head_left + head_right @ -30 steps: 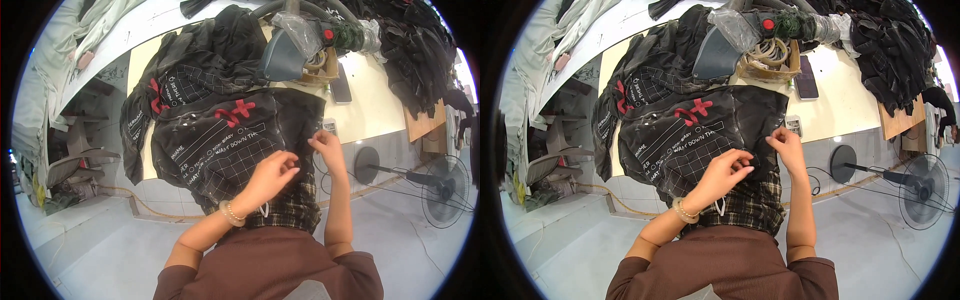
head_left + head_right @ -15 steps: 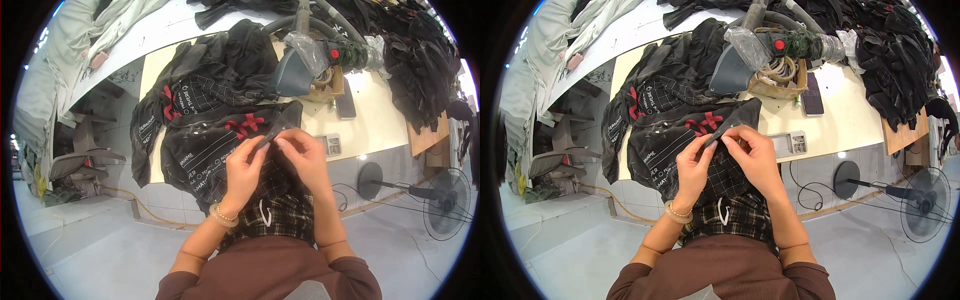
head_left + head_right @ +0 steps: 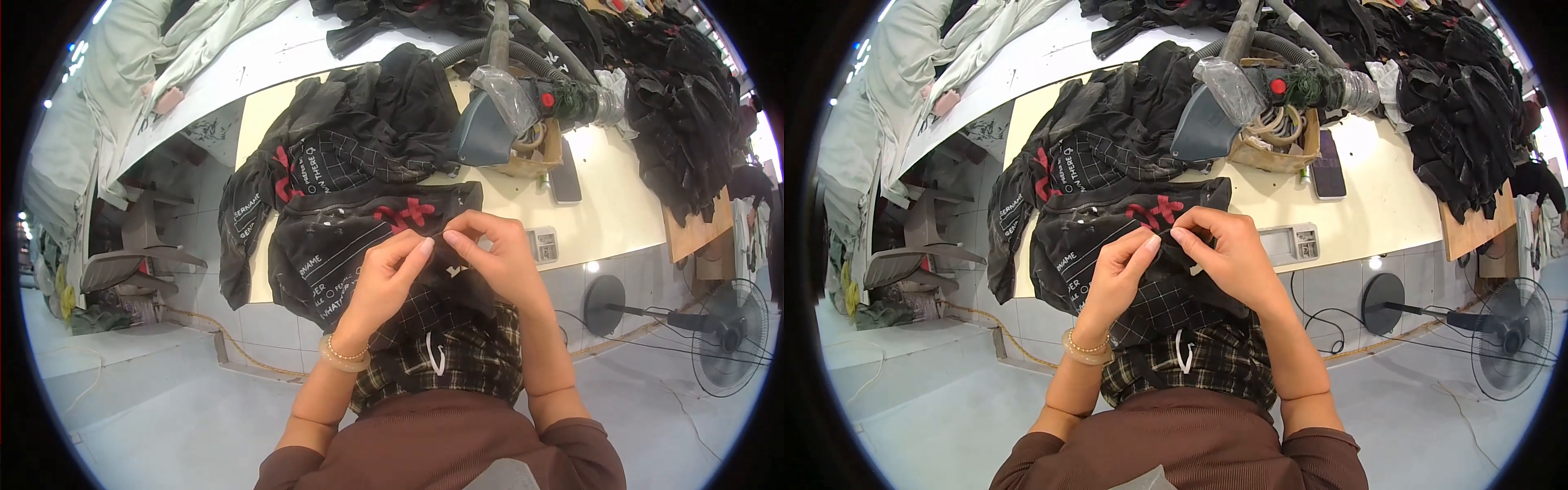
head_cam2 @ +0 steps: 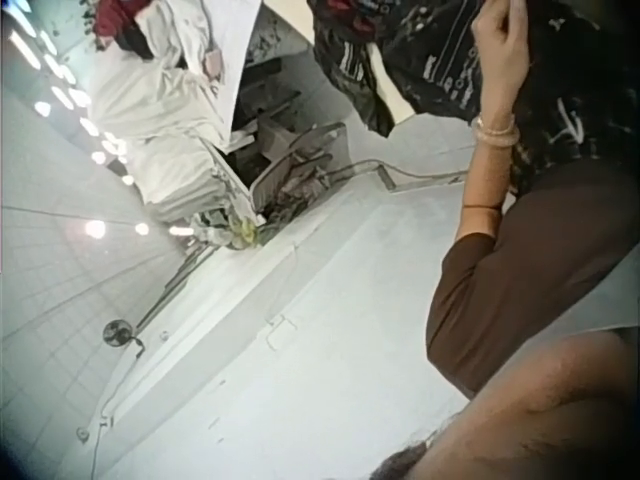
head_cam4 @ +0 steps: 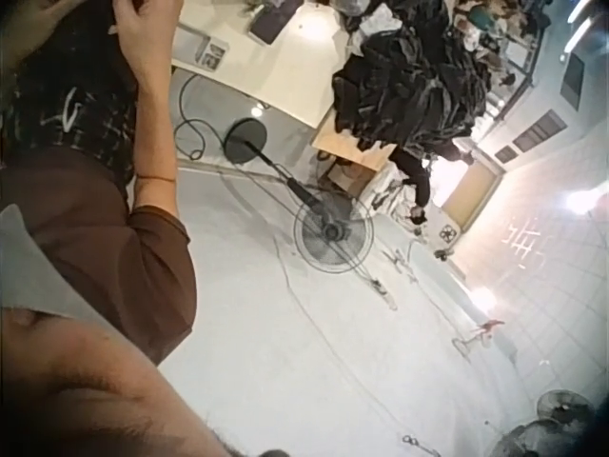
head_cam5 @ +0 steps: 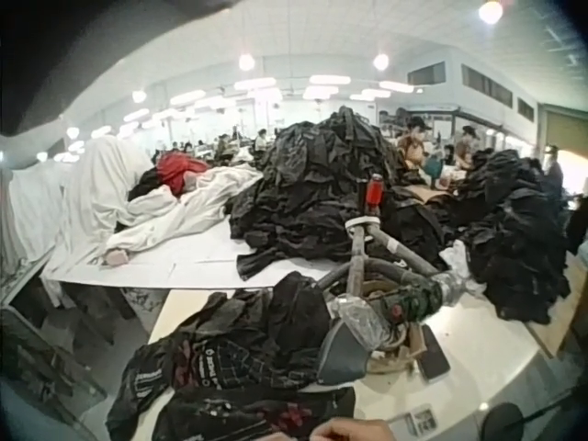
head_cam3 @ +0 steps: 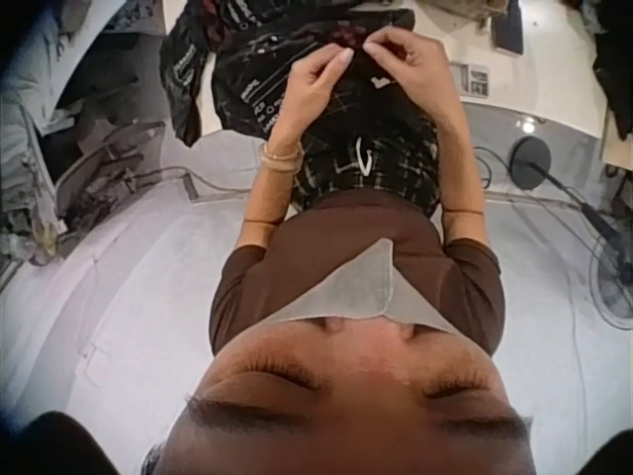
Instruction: Inspecting black garments for quality control on a factory floor.
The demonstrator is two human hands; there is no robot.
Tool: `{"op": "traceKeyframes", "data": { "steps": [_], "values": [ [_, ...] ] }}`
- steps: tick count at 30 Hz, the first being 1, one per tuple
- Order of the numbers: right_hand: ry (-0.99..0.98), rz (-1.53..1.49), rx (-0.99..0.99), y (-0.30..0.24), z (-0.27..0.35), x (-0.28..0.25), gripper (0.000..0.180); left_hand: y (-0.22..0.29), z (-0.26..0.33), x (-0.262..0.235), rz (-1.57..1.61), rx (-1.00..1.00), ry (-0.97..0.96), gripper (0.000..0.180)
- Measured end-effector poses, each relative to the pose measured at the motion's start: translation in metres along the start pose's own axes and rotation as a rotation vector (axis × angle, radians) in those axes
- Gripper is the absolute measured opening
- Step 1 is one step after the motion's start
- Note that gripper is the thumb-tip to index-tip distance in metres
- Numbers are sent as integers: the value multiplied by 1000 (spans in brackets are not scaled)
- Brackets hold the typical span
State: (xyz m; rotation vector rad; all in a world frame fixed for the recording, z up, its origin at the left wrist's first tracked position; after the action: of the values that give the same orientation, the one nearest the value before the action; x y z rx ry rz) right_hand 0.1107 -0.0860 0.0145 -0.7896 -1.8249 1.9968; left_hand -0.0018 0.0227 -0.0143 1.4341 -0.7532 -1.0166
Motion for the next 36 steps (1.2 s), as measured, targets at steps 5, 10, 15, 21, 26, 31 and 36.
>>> {"op": "traceKeyframes", "data": {
  "steps": [5, 10, 15, 21, 26, 31, 36],
  "values": [
    [104, 4, -92, -13, -1, -7, 10, 3, 1, 6, -202, 36, -5, 10],
    [262, -75, -72, -18, 8, -33, 10, -4, -8, -21, -228, -96, 251, 15],
    [310, -153, 3, -10, 11, -37, 10, 9, 21, -13, 248, -185, 394, 19],
    [250, -273, 18, -7, 13, -19, 9, -8, 11, 41, 451, -350, 157, 14],
    [307, -404, -21, 2, 9, -41, 11, -20, 7, 32, 742, -264, 124, 14],
    [228, -492, 31, 14, 10, -47, 11, -18, -2, 18, 885, -265, 5, 21],
    [234, -699, 33, 11, 16, -47, 12, 5, -18, -1, 994, -150, -157, 20]
  ]
}}
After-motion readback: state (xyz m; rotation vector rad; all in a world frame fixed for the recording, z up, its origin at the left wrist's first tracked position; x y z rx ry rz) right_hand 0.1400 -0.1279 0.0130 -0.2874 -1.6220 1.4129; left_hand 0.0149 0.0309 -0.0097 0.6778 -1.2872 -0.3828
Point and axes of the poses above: each hand's wrist, its own z-axis away from the middle knuckle, its own x-axis out of the palm, y = z × x, the point moved 8 cm from there along -z, towards the middle knuckle, and after that the axes turned 6 degrees about -z, right-handed, at the moved point
